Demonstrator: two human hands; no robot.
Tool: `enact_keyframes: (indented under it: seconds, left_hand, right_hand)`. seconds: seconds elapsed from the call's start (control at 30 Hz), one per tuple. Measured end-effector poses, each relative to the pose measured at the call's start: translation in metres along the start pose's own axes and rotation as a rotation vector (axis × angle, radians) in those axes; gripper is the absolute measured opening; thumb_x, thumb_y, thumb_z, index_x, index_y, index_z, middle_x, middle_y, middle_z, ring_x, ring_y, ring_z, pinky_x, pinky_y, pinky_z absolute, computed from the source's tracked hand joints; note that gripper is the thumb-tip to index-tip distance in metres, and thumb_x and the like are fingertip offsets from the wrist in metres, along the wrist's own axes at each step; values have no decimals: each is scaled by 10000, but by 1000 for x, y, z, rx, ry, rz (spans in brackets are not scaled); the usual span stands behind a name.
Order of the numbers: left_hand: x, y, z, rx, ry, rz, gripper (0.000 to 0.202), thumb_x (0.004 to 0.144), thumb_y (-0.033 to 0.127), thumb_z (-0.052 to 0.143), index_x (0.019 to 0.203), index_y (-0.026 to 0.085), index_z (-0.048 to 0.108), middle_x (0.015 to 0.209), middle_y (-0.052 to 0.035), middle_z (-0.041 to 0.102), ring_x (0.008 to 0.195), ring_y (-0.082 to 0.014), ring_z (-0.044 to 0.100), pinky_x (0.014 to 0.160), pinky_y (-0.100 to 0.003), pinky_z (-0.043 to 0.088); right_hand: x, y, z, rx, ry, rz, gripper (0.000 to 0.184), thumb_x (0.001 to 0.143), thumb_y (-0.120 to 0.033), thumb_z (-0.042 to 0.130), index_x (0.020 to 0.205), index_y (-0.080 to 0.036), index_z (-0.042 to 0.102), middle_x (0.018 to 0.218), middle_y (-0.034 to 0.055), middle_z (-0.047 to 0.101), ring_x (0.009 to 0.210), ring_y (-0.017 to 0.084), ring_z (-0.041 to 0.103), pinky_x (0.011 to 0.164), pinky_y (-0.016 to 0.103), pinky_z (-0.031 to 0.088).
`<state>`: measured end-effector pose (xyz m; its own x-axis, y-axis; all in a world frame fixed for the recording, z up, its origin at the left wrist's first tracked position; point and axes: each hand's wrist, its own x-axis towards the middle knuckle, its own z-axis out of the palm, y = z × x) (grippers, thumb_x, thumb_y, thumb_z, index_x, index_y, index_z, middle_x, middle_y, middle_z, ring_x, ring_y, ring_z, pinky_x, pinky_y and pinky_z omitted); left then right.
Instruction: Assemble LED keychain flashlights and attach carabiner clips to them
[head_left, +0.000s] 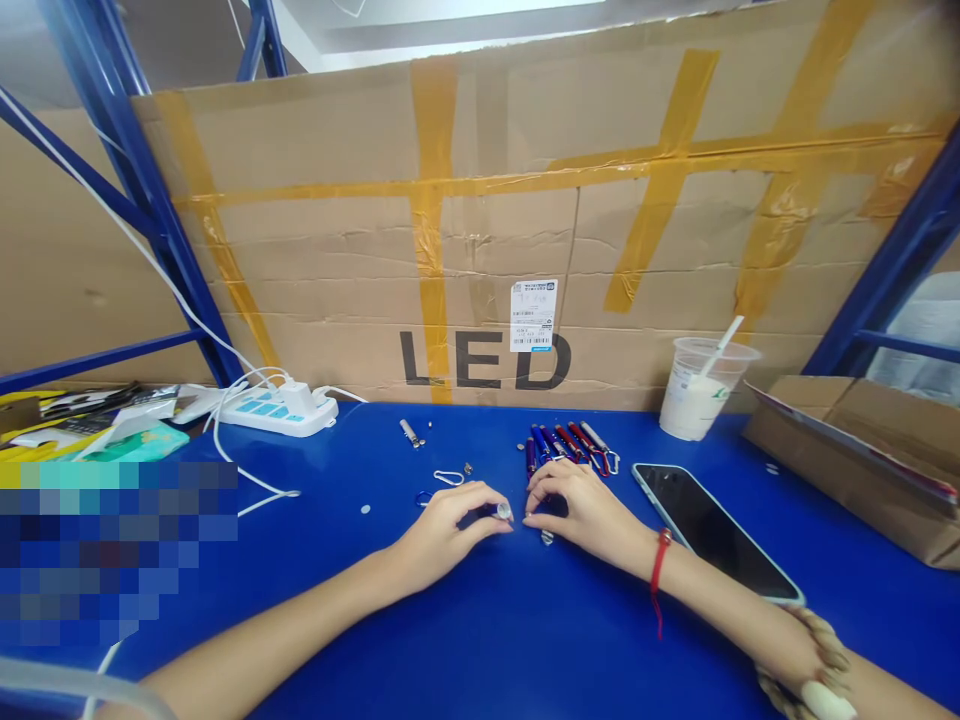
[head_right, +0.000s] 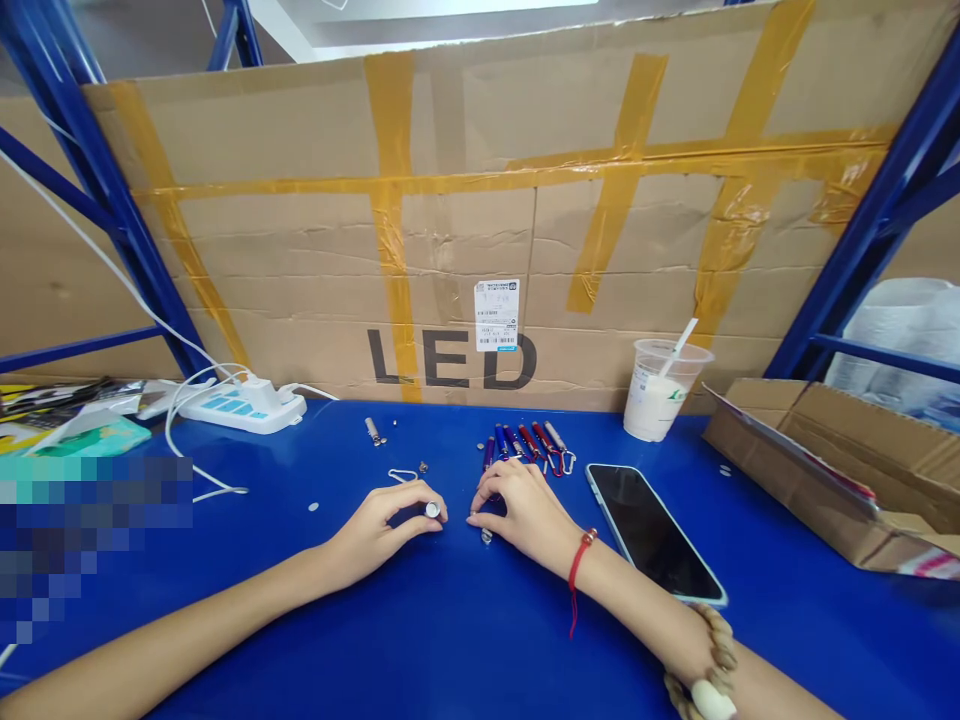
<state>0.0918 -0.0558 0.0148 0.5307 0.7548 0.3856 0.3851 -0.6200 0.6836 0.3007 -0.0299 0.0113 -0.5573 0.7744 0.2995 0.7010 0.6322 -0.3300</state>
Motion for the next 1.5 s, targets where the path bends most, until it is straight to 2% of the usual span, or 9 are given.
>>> enact_keyframes:
  seconds: [0.1, 0.3, 0.47, 0.73, 0.9, 1.1, 1.2, 1.3, 1.5]
  left_hand:
    - [-2, -1, 3, 7, -11, -8, 223, 841, 364, 513, 833, 174, 628, 834, -28, 658, 773, -138, 585, 757, -233, 436]
    - [-6, -3, 8, 38, -22, -7, 254, 812, 402, 546, 853, 179, 658, 789, -33, 657, 706, -132, 568, 663, -215, 433]
    - [-6, -1, 7, 83, -4, -6, 294, 825, 413, 521, 857, 157, 663, 697, -27, 625, 625, -115, 519, 595, -200, 409]
    - [-6, -6, 8, 121, 43, 10, 322, 821, 450, 510, 862, 174, 670, 726, -31, 648, 636, -121, 532, 615, -213, 411]
    - [-7, -7, 9, 141, 19, -3, 269, 822, 417, 526, 847, 189, 667, 752, -27, 652, 668, -128, 543, 623, -215, 413]
    - [-2, -9, 8, 137, 94, -164, 225, 833, 386, 506, 825, 194, 623, 721, -1, 650, 624, -131, 562, 585, -216, 404]
    - [-1, -9, 8, 111, 125, -213, 272, 855, 398, 448, 742, 188, 579, 660, 16, 644, 562, -119, 551, 548, -207, 394]
    - [-2, -5, 6, 180, 139, -163, 293, 854, 410, 438, 704, 188, 558, 651, 12, 627, 596, -125, 546, 556, -207, 386]
    - [-8, 2, -1, 338, 138, -81, 283, 856, 427, 433, 766, 205, 583, 689, 0, 580, 641, -130, 528, 588, -216, 382]
  right_hand:
    - [-5, -3, -4, -10, 66, -44, 148, 794, -353, 598, 762, -225, 665, 835, 13, 670, 825, 174, 613, 757, 311, 438]
    - [-17, -30, -14, 111, 493, -266, 133, 850, -261, 538, 864, -236, 668, 846, 0, 704, 774, 128, 650, 706, 239, 496]
    - [-24, -40, -14, -162, 449, -457, 169, 873, -195, 495, 936, -217, 651, 885, 3, 704, 712, 104, 647, 561, 232, 440]
    - [-22, -36, -11, -244, 405, -494, 155, 871, -208, 497, 921, -206, 643, 912, 10, 690, 691, 103, 637, 557, 221, 450]
    - [-22, -39, -11, -86, 339, -419, 163, 874, -253, 492, 892, -224, 652, 971, 29, 653, 690, 85, 625, 597, 194, 479]
    - [-7, -24, -17, 165, 241, -158, 196, 859, -337, 490, 877, -218, 644, 948, 37, 637, 692, 105, 607, 602, 211, 491]
    - [5, -2, -19, 35, 297, 69, 237, 858, -372, 460, 929, -233, 639, 906, 31, 657, 735, 149, 616, 619, 268, 496]
    - [19, 15, -15, -230, 245, 83, 242, 839, -359, 479, 947, -234, 656, 989, 53, 648, 932, 212, 582, 820, 387, 440]
    - [51, 18, 1, -455, 82, 60, 287, 882, -311, 437, 1024, -212, 666, 1146, 93, 580, 1048, 232, 503, 859, 390, 372]
